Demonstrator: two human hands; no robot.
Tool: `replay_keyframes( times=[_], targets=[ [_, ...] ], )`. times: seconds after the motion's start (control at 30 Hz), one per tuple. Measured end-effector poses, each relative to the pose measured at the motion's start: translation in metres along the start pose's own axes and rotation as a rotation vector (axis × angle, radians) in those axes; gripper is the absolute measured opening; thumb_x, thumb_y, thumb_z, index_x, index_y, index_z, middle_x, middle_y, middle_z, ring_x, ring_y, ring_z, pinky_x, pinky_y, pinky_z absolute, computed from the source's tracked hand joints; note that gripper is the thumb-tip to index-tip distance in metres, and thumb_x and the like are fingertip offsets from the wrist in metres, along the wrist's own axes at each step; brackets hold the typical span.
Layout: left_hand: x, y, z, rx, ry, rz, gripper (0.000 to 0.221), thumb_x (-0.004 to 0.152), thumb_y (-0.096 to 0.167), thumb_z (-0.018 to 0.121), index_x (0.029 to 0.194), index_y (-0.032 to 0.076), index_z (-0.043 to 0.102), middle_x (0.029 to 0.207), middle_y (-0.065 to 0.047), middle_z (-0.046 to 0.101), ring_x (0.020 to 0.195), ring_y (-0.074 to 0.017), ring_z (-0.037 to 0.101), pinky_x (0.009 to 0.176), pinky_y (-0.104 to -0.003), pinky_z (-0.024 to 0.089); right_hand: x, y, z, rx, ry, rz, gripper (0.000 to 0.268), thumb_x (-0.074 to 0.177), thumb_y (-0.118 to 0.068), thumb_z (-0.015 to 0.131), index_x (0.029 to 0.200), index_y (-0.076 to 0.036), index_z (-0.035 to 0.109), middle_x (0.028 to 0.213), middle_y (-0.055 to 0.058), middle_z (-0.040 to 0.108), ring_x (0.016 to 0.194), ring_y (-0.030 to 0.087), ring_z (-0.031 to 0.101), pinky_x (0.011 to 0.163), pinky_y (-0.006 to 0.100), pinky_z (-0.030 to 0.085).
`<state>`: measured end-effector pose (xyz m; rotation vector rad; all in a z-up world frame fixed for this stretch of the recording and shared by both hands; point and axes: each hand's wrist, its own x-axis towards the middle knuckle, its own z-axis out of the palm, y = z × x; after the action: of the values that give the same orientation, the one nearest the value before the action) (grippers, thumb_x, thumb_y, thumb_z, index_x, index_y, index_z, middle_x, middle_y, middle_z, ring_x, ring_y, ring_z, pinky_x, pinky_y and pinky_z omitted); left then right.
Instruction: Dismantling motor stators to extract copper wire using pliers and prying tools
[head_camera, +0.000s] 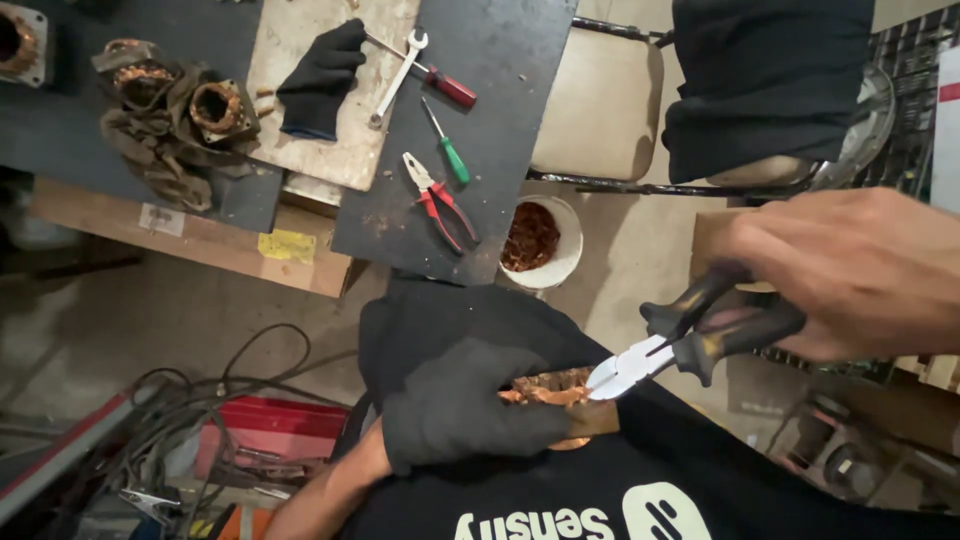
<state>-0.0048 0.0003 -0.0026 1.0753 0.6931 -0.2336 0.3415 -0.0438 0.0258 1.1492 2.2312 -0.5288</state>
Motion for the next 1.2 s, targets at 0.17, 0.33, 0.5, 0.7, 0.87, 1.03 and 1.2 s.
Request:
replay_keyframes(
  times=[0.17,0.33,0.5,0.7,0.87,1.03,1.2],
  targets=[
    [-0.001,0.002,0.000,0.198,0.054,-0.122,0.036,0.070,0.052,0.074,0.097,0.029,0.079,0.085,0.015,0.075,0.080,0.0035,0.062,0.074,-0.021,0.048,-0.001,0.013,0.004,-0.184,0.022,-0.258,0.056,0.073,-0.069,0.077,0.108,-0.031,0.056,0.114,0.002,0.059,0.090,0.024,0.067,0.080,0.045,0.061],
    [-0.001,0.001,-0.008,0.192,0.045,-0.097,0.042,0.069,0.049,0.075,0.104,0.028,0.082,0.089,0.016,0.079,0.083,0.0057,0.065,0.074,-0.020,0.048,0.010,0.013,-0.001,-0.186,0.056,-0.335,0.086,0.053,-0.074,0.089,0.120,-0.029,0.057,0.140,0.009,0.055,0.119,0.034,0.059,0.101,0.055,0.048],
    [-0.013,0.015,-0.022,0.063,-0.030,-0.055,0.056,0.072,0.047,0.068,0.125,0.033,0.078,0.111,0.018,0.081,0.103,0.0063,0.068,0.090,-0.015,0.046,0.020,0.005,-0.007,-0.057,-0.058,-0.296,0.056,0.076,-0.059,0.077,0.119,-0.028,0.060,0.142,0.006,0.054,0.116,0.030,0.059,0.095,0.054,0.049],
    [-0.009,-0.011,-0.032,0.141,0.021,0.054,0.050,0.071,0.050,0.072,0.114,0.026,0.081,0.099,0.010,0.083,0.090,0.0014,0.071,0.076,-0.022,0.050,0.031,-0.002,-0.011,0.055,-0.234,-0.112,0.046,0.082,-0.049,0.078,0.116,-0.030,0.055,0.113,-0.004,0.065,0.099,0.016,0.069,0.101,0.042,0.052],
    [-0.020,0.004,-0.045,0.107,0.021,0.043,0.039,0.075,0.043,0.071,0.109,0.028,0.082,0.089,0.015,0.075,0.085,0.0026,0.062,0.078,-0.020,0.047,0.048,-0.009,-0.029,0.049,-0.220,0.028,0.097,0.075,-0.057,0.080,0.150,-0.021,0.031,0.115,0.005,0.065,0.101,0.023,0.068,0.094,0.043,0.057],
    [-0.018,-0.008,-0.057,0.146,0.032,0.164,0.035,0.077,0.044,0.071,0.106,0.026,0.081,0.080,0.015,0.067,0.075,0.0000,0.055,0.072,-0.023,0.046,0.070,-0.009,-0.033,-0.077,-0.338,0.021,0.061,0.093,-0.078,0.047,0.133,-0.032,0.044,0.114,-0.003,0.062,0.098,0.019,0.068,0.089,0.042,0.063],
    [-0.021,-0.018,-0.065,0.097,0.080,0.139,0.047,0.073,0.048,0.071,0.112,0.023,0.082,0.101,0.010,0.084,0.090,0.0012,0.072,0.075,-0.022,0.051,0.077,-0.004,-0.025,-0.094,-0.075,-0.074,0.045,0.089,-0.066,0.059,0.113,-0.029,0.052,0.093,-0.004,0.061,0.076,0.019,0.063,0.055,0.037,0.059]
  ],
)
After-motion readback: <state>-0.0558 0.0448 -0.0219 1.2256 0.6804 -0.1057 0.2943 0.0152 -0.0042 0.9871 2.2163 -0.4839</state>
